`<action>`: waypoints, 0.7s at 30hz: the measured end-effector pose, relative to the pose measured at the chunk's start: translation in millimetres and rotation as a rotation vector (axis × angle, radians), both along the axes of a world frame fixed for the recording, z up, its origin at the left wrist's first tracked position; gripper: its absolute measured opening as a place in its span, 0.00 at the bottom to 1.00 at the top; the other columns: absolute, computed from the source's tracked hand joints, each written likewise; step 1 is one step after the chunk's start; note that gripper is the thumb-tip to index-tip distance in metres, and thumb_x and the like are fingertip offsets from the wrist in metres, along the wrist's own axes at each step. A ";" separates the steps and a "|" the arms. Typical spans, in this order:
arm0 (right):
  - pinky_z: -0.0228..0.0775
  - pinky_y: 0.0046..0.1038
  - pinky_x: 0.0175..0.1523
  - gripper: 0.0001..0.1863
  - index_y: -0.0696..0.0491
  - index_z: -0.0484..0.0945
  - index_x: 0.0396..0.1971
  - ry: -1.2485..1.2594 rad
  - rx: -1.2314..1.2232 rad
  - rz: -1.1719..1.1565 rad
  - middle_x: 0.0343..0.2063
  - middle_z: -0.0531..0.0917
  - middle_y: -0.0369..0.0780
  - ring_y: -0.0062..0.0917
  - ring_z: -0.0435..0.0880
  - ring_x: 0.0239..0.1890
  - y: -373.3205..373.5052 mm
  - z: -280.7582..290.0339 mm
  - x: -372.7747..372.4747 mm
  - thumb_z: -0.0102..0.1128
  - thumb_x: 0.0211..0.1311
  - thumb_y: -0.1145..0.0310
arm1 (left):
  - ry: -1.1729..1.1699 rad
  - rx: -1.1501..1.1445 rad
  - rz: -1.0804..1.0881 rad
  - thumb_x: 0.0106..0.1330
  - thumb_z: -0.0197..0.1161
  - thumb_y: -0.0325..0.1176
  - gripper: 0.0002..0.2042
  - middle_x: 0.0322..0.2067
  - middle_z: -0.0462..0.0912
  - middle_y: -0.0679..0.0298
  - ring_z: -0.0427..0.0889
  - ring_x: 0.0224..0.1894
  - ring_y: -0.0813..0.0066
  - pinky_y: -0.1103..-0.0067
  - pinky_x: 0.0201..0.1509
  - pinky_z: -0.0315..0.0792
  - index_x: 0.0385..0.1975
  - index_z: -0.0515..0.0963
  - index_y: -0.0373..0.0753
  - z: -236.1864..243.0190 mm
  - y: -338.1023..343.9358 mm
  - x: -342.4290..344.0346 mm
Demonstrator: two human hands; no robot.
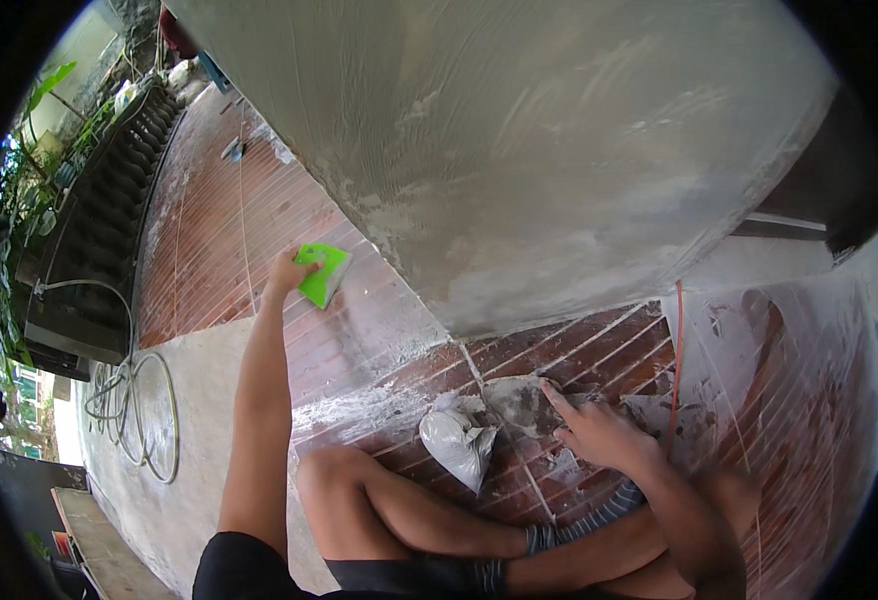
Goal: The person sits on the floor and uses a green plastic scraper to smooth a wet plaster patch on a wall. They then use a metal trowel to apply and level more plaster, alternating between the two tools to refine the surface.
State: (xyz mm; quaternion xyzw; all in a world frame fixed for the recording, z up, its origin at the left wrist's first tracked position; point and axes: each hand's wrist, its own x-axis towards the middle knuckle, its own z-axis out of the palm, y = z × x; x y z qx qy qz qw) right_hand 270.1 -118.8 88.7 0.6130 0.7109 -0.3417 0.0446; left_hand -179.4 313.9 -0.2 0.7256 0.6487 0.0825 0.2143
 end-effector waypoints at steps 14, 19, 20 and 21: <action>0.72 0.49 0.54 0.42 0.46 0.45 0.74 0.087 0.132 -0.043 0.43 0.80 0.61 0.54 0.80 0.49 -35.0 15.4 9.8 0.57 0.64 0.63 | -0.521 1.187 -0.354 0.69 0.59 0.25 0.11 0.41 0.84 0.50 0.85 0.43 0.66 0.74 0.47 0.75 0.49 0.76 0.32 383.8 -270.7 121.2; 0.70 0.49 0.58 0.42 0.46 0.45 0.74 0.073 0.135 -0.053 0.49 0.78 0.61 0.55 0.78 0.53 -38.7 9.3 9.3 0.56 0.64 0.63 | -0.152 1.609 -0.633 0.63 0.58 0.18 0.19 0.51 0.82 0.53 0.83 0.50 0.58 0.66 0.58 0.73 0.55 0.76 0.36 494.7 -324.2 205.1; 0.70 0.49 0.58 0.42 0.45 0.45 0.74 0.072 0.125 -0.055 0.50 0.78 0.61 0.54 0.78 0.53 -38.9 8.2 9.2 0.56 0.64 0.62 | -0.164 1.569 -0.628 0.61 0.58 0.17 0.21 0.52 0.81 0.53 0.82 0.52 0.57 0.65 0.59 0.73 0.56 0.76 0.38 505.7 -326.2 221.0; 0.70 0.49 0.58 0.42 0.45 0.45 0.74 0.070 0.128 -0.068 0.50 0.78 0.61 0.54 0.78 0.54 -39.1 7.3 9.6 0.57 0.64 0.62 | -0.046 1.665 -0.630 0.60 0.59 0.16 0.23 0.53 0.80 0.53 0.81 0.53 0.55 0.65 0.60 0.73 0.56 0.76 0.39 515.6 -325.2 235.0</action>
